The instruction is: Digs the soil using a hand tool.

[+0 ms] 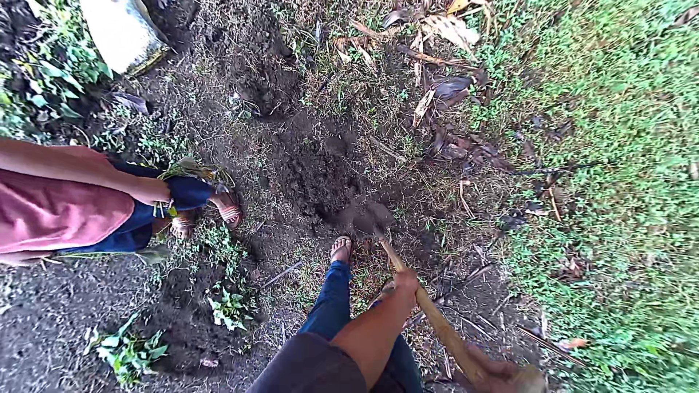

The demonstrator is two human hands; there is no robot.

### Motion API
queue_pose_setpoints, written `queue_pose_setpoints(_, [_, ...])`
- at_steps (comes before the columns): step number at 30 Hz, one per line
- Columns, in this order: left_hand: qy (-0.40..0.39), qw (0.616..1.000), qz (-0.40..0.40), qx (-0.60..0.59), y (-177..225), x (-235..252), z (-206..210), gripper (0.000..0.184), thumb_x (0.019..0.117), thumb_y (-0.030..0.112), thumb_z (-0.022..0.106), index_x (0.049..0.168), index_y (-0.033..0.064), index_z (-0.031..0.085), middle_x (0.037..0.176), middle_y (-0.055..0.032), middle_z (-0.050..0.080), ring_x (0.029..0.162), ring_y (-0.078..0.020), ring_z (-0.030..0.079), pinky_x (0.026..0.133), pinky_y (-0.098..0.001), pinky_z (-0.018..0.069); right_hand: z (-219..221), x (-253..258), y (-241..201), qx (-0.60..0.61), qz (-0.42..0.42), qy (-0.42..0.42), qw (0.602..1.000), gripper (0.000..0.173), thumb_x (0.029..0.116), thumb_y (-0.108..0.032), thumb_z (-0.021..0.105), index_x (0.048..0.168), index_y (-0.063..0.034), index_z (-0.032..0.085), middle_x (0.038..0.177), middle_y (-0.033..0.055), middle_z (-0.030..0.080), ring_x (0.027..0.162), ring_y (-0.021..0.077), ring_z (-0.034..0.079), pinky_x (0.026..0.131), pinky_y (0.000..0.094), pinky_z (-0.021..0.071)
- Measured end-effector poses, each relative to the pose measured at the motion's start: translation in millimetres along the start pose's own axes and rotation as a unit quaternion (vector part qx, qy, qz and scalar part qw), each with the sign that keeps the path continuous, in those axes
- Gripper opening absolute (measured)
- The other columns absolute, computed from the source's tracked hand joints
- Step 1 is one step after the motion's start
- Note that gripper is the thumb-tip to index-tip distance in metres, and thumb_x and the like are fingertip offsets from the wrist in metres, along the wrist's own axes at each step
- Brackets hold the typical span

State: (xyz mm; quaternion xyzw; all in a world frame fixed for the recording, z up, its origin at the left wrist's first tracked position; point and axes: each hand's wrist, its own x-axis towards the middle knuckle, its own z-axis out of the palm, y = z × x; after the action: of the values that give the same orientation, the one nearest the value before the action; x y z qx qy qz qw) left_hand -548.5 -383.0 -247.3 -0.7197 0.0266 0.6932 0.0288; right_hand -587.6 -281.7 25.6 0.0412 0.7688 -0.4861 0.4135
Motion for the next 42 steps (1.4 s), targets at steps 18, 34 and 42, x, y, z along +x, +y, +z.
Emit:
queue_pose_setpoints(18, [0.016,0.996,0.039,-0.073,-17,15,33,0.038,0.1056,0.031,0.054,0.132,0.0034,0.053,0.092,-0.0152,0.060,0.069,-0.0243,0.059,0.061,-0.0421,0.0542,-36,46,27,0.105,-0.043,-0.082,0.990,0.026,0.0907,0.009,0.057,0.117,0.0096,0.059,0.123,0.0216,0.071,0.114,0.0294,0.069,0.095,0.0413,0.0593])
queue_pose_setpoints(34, [0.056,0.995,0.011,-0.076,65,80,61,0.041,0.1059,0.037,0.055,0.124,0.0008,0.058,0.091,-0.0162,0.063,0.071,-0.0262,0.062,0.063,-0.0453,0.0552,28,154,-3,0.005,-0.057,-0.039,0.998,0.026,0.0898,0.008,0.057,0.116,0.0092,0.059,0.112,0.0166,0.075,0.104,0.0245,0.073,0.091,0.0397,0.0617])
queue_pose_setpoints(42, [0.084,0.991,0.102,-0.017,22,180,121,0.057,0.1094,0.044,0.048,0.143,-0.0028,0.047,0.111,-0.0264,0.066,0.093,-0.0353,0.069,0.081,-0.0529,0.0587,-59,251,97,-0.128,-0.066,0.114,0.983,0.022,0.0964,-0.004,0.056,0.116,0.0038,0.060,0.103,0.0085,0.075,0.093,0.0172,0.074,0.084,0.0372,0.0623])
